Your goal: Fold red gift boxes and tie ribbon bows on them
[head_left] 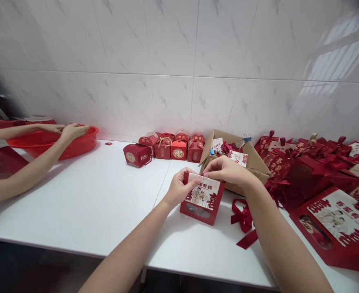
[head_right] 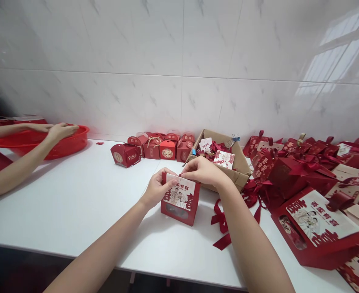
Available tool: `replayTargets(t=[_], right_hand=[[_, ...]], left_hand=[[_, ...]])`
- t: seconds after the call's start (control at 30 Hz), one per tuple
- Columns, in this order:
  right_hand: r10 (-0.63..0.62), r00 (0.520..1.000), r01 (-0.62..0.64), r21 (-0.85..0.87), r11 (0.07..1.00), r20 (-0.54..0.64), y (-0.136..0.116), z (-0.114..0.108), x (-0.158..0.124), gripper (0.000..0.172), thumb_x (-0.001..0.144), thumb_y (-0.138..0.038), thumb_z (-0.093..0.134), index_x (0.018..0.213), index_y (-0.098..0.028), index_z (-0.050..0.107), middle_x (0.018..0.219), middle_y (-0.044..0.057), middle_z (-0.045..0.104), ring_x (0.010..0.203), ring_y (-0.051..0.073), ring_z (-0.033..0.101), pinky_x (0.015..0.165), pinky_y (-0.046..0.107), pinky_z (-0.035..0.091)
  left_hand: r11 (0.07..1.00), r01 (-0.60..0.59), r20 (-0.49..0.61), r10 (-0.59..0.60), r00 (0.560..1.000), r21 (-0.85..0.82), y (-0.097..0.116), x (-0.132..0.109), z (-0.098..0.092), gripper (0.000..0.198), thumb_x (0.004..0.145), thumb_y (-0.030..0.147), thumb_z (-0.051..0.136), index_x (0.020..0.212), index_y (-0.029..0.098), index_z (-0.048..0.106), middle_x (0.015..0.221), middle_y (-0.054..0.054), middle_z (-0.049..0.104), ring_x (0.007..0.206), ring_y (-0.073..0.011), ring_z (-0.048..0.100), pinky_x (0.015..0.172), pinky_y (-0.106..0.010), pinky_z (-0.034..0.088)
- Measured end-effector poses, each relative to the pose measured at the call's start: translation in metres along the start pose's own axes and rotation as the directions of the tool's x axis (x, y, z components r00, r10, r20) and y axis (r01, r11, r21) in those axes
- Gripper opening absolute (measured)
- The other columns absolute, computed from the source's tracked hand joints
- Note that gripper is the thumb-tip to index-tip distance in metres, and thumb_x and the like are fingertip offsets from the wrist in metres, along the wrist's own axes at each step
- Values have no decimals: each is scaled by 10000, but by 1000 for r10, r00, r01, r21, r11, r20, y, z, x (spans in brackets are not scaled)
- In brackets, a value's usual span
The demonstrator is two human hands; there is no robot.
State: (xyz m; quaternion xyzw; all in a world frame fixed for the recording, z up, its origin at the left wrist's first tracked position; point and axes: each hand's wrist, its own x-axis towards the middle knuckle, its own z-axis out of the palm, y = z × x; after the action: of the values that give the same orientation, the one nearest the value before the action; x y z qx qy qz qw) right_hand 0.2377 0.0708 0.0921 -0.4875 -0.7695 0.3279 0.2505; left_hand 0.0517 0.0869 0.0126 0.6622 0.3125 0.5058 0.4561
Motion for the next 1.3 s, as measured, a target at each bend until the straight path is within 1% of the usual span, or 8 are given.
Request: replayTargets(t=[0.47,0.67,0.8,0.9,1.0,1.07,1.17,1.3], right_hand=[[18,1000,-20,81,997,25,-2,-2,-8,236,774,-363,574,748,-171,708,719,37,657,584,116,547,505,226,412],[-100,985,83,122,989,141,-1,-7,-13,286,747,-394,643,939,-198,722,848,34,700,748,162,622,654,259,476],[-157,982,152,48,987,103,-4,-3,-9,278,769,-364,632,991,-214,709,935,39,705,819,164,630,706,259,478],[-128,991,128,-4,992,42,-6,1,-5,236,777,-343,621,925,-188,720,877,45,706,769,153,621,659,241,468],[-107,993,107,10,994,47,-7,3,-4,197,755,-294,630,880,-174,723,815,41,701,718,145,614,629,238,465],[-121,990,120,17,993,69,-8,3,-5,182,750,-277,619,857,-174,723,780,35,697,688,142,611,606,239,464],[-156,987,155,11,988,43,-9,4,-7,169,738,-248,599,810,-159,723,753,37,696,673,139,608,587,228,459],[-127,992,127,-6,992,-9,-11,6,-6,175,683,-188,587,783,-137,721,731,45,702,664,143,613,561,214,449]], left_hand=[[1000,-2,-35,3,999,7,2,-2,3,281,715,401,690,765,159,557,721,5,600,643,-118,569,589,-224,474],[996,-90,-42,90,995,2,4,-4,3,281,754,351,671,948,170,579,1016,-77,664,854,-180,644,732,-282,522],[969,-203,-89,217,972,137,-1,-3,-1,328,803,327,622,1074,193,496,1036,-82,641,913,-190,627,759,-310,509],[760,-416,-193,566,801,500,-6,-6,0,304,780,241,641,1041,209,489,1052,-76,581,990,-199,562,830,-345,458],[364,-486,-21,816,577,795,-7,-14,7,148,756,116,609,844,220,551,937,-50,564,922,-192,525,813,-352,396],[175,-496,124,850,513,851,-4,-21,15,126,737,118,612,791,228,584,897,-51,574,876,-198,517,776,-359,350],[42,-495,240,838,491,868,4,-27,26,102,717,285,669,792,235,621,908,-64,608,898,-230,525,785,-384,298],[64,-520,298,757,582,851,15,-30,35,283,723,480,654,808,211,632,924,-89,621,878,-240,551,800,-385,324]])
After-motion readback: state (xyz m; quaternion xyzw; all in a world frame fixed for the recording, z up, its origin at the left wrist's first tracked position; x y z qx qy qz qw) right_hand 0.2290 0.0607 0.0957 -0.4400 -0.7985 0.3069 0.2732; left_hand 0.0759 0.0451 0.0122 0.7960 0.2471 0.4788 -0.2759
